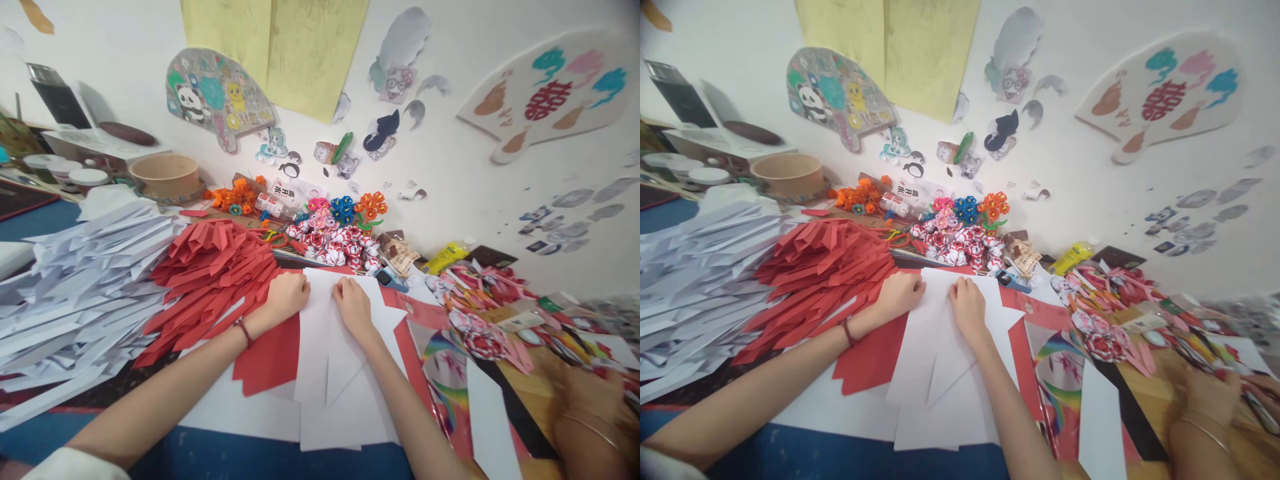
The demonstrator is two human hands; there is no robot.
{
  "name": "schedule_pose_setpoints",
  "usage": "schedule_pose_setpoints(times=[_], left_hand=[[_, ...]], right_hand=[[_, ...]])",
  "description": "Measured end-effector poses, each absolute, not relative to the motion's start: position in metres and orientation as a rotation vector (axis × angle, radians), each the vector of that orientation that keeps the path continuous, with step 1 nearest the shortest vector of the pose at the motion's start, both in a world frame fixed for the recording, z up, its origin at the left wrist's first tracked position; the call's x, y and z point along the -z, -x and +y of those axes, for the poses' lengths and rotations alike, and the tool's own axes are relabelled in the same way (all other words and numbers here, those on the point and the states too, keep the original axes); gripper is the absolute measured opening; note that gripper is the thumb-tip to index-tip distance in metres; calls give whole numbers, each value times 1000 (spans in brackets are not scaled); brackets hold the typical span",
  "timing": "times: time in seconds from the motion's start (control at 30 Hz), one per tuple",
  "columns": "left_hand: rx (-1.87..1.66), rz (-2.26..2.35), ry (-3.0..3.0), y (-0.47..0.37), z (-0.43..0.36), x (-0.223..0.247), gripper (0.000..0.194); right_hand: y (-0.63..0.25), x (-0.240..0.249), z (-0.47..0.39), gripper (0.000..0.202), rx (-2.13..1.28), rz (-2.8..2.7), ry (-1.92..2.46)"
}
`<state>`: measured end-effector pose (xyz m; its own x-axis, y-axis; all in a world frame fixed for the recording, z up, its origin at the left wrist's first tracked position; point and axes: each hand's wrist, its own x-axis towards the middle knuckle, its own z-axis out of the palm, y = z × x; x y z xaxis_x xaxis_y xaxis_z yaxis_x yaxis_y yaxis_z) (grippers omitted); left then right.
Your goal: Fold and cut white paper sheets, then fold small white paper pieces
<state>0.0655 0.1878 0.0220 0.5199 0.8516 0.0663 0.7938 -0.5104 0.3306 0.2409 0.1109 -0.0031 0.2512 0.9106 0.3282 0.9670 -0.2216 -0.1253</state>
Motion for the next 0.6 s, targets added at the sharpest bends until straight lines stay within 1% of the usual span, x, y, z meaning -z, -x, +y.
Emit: schedule_pose_setpoints(times=[0.6], left_hand=[[-331,1336,-2484,-61,189,-21,35]], right_hand=[[-242,1,110,16,243,-1738,2255]])
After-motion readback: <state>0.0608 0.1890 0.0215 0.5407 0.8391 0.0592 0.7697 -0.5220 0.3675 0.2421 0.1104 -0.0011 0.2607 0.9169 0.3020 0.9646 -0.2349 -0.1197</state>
